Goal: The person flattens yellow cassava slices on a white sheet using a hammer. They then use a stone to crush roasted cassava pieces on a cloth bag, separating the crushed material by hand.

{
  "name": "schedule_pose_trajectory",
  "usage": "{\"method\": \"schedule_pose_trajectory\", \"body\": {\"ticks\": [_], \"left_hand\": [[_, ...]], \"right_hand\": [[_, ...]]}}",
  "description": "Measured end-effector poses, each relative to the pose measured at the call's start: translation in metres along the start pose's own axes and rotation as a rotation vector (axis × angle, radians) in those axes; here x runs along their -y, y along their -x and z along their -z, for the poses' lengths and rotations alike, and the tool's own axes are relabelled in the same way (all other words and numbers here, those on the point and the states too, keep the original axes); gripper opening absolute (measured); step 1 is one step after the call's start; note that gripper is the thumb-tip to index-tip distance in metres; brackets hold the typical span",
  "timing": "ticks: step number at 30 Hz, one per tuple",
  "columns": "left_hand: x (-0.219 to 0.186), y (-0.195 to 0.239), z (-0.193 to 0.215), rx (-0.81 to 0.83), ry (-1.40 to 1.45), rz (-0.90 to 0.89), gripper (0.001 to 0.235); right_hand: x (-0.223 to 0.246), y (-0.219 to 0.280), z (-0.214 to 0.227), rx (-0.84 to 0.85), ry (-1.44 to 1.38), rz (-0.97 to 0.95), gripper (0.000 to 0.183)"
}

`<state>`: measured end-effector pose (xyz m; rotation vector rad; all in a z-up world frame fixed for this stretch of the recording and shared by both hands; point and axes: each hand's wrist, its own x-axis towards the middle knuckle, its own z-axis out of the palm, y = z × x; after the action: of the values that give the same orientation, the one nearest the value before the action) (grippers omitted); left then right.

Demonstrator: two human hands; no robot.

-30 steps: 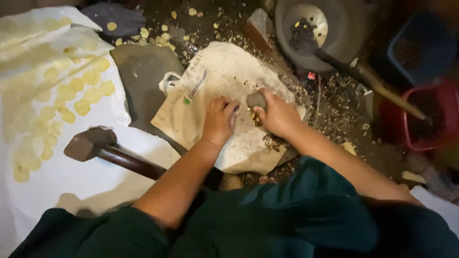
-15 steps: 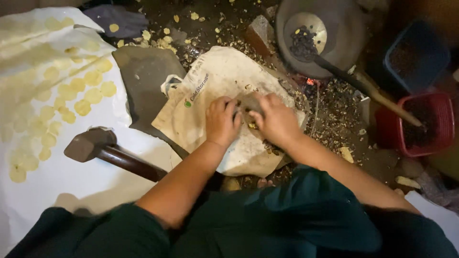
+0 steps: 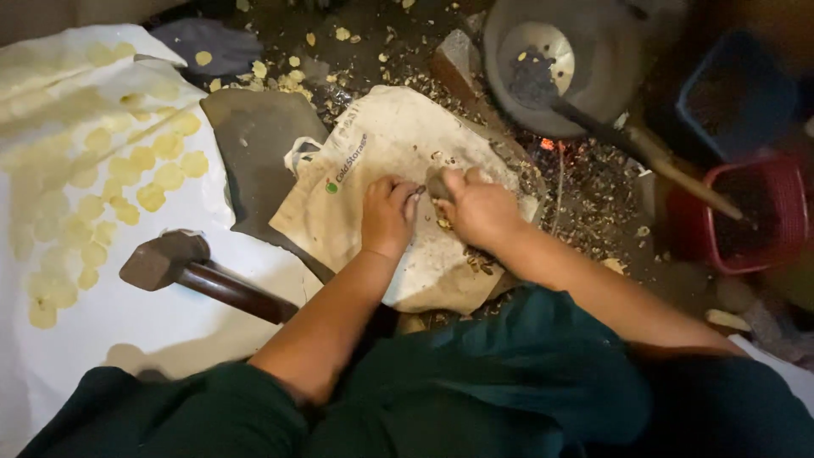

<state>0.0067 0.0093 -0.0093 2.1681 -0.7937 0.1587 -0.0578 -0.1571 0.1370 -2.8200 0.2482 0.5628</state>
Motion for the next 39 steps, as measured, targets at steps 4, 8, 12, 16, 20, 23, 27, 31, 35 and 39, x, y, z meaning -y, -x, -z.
{"method": "schedule_pose_trajectory", "body": {"ticks": [4,8,12,16,20,23,27,31,35,39], "left_hand": [[-0.005,0.0,-0.007,-0.007,-0.109,0.065,0.014],[-0.004,-0.002,-0.01,0.011,-0.123,0.067,0.017],[-0.013,0.02,0.022,0.022,-0.215,0.115,0.036],[0.008,0.022,0.014,0.038,-0.129,-0.013,0.021],[0.009,0.013,0.015,0.045,0.041,-0.111,0.016],[0.008,0.012,0.017,0.024,0.051,-0.091,0.018],[0.011,0.005,0.015,0.048,0.047,-0.082,0.022],[0.013,-0.001,0.001,0.014,0.028,-0.003,0.015],[-0.012,-0.009,0.002,0.027,-0.078,0.069,0.017],[0.001,0.01,0.006,0.012,-0.164,0.05,0.037]], "right_hand": [[0.0,0.017,-0.004,-0.072,0.064,0.113,0.053],[-0.012,0.016,0.004,-0.056,0.001,-0.013,0.052],[0.008,0.009,0.0,-0.195,-0.158,0.1,0.051],[0.003,0.0,-0.001,-0.216,0.034,0.183,0.048],[-0.018,-0.022,-0.025,0.0,-0.256,-0.037,0.051],[-0.017,-0.029,-0.005,0.068,-0.254,-0.063,0.05],[0.013,-0.007,0.022,0.122,-0.042,-0.064,0.051],[0.017,0.013,0.026,0.067,0.054,0.078,0.053],[-0.001,0.014,0.025,0.039,0.031,0.008,0.052],[0.015,0.005,0.012,-0.085,-0.153,0.055,0.054]]}}
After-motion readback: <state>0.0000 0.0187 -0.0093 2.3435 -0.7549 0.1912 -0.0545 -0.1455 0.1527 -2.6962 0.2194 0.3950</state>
